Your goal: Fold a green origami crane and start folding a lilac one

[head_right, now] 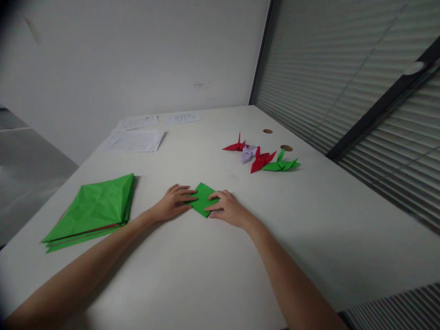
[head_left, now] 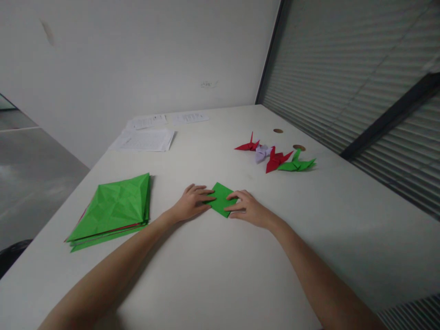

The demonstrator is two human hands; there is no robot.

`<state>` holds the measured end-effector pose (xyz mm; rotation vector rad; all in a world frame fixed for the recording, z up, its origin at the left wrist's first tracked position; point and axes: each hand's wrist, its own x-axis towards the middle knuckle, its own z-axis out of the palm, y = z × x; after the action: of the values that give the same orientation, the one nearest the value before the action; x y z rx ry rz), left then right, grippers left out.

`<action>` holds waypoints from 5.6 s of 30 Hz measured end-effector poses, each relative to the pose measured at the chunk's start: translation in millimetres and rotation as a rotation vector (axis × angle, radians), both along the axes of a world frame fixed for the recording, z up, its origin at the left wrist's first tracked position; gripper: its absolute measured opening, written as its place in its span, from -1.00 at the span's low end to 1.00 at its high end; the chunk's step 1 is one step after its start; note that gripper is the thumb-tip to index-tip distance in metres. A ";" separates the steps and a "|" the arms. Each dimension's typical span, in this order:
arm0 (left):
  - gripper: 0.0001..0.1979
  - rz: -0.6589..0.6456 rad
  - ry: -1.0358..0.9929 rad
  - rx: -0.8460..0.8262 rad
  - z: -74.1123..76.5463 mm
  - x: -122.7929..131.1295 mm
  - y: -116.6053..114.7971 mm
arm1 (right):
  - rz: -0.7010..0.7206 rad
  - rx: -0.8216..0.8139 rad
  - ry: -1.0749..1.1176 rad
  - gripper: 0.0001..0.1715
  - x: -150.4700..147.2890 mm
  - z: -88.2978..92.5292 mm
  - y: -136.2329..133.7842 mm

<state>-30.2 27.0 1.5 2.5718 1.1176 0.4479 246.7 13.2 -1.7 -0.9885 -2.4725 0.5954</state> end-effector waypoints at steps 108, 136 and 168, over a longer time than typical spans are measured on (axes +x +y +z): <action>-0.53 -0.295 -0.035 -0.014 9.1 34.6 -42.7 | -0.500 0.153 -0.034 -0.91 -15.3 -13.1 19.5; -0.49 -0.293 0.056 0.077 10.0 41.7 -45.9 | -0.569 0.113 0.060 -0.94 -16.6 -14.5 20.6; -0.51 -0.294 -0.019 -0.032 9.8 35.5 -40.5 | -0.639 0.090 -0.003 -0.93 -17.0 -13.6 15.8</action>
<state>5.3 -13.5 11.3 2.6392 0.7163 0.3783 229.7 29.1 -15.3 -1.6281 -1.9871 0.2639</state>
